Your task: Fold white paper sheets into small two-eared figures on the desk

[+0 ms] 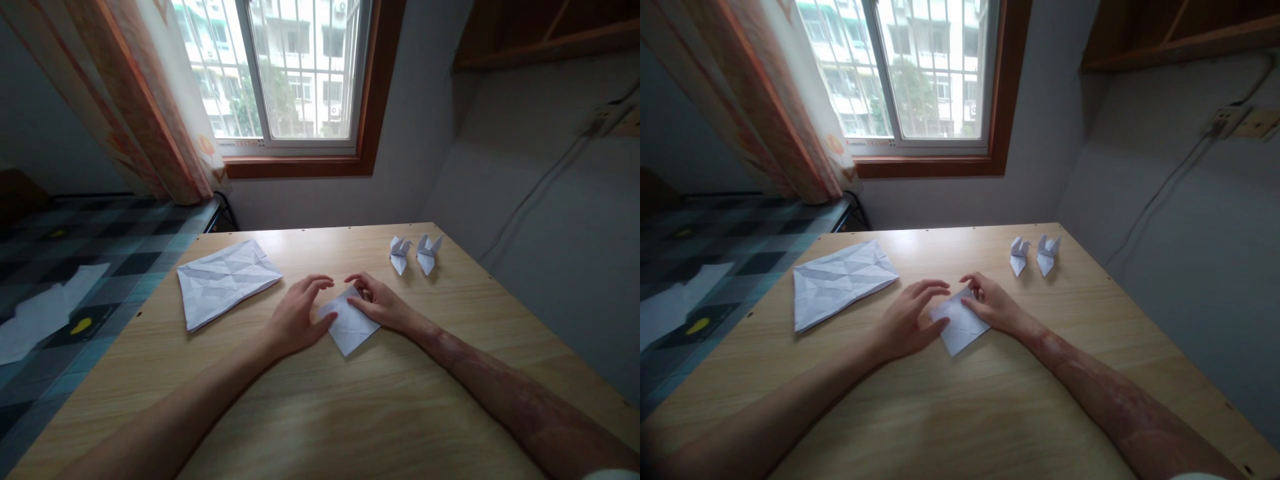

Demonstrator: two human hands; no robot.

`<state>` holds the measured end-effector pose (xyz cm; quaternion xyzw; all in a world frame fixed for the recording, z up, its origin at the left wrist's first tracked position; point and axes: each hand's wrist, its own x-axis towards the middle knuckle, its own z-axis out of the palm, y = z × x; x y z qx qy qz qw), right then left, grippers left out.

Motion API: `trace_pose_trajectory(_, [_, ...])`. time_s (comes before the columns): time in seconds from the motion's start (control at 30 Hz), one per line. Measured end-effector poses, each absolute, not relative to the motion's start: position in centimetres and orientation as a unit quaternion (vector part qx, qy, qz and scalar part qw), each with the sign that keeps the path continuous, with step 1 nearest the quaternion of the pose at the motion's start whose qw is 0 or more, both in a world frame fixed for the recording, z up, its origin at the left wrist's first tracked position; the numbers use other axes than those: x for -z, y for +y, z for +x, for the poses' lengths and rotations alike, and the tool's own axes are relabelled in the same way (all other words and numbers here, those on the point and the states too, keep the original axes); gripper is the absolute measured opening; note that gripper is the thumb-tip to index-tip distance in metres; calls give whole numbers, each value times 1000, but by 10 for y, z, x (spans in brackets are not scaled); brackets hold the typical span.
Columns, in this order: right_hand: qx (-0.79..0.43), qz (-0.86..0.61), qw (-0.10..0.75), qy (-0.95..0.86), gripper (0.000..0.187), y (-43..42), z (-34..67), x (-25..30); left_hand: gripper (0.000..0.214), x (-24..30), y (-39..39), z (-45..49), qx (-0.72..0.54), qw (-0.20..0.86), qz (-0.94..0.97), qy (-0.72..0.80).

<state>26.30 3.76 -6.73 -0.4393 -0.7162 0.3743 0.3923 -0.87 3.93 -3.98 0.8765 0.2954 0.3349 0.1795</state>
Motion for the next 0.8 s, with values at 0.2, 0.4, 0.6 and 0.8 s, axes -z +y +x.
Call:
trace_pose_trajectory(0.2, [-267,-457,417,-739,34,44,266,73,33,36,34,-6,-173,115,966,153])
trace_pose_trajectory(0.4, [-236,-466,422,-741,36,44,266,75,47,33,32,-7,-138,83,967,197])
trace_pose_trajectory(0.6, [-226,-465,429,-741,36,42,265,75,43,31,28,-3,-149,41,959,240])
trace_pose_trajectory(0.8, [-222,-450,416,-758,33,42,265,75,47,33,27,-3,-160,24,948,274])
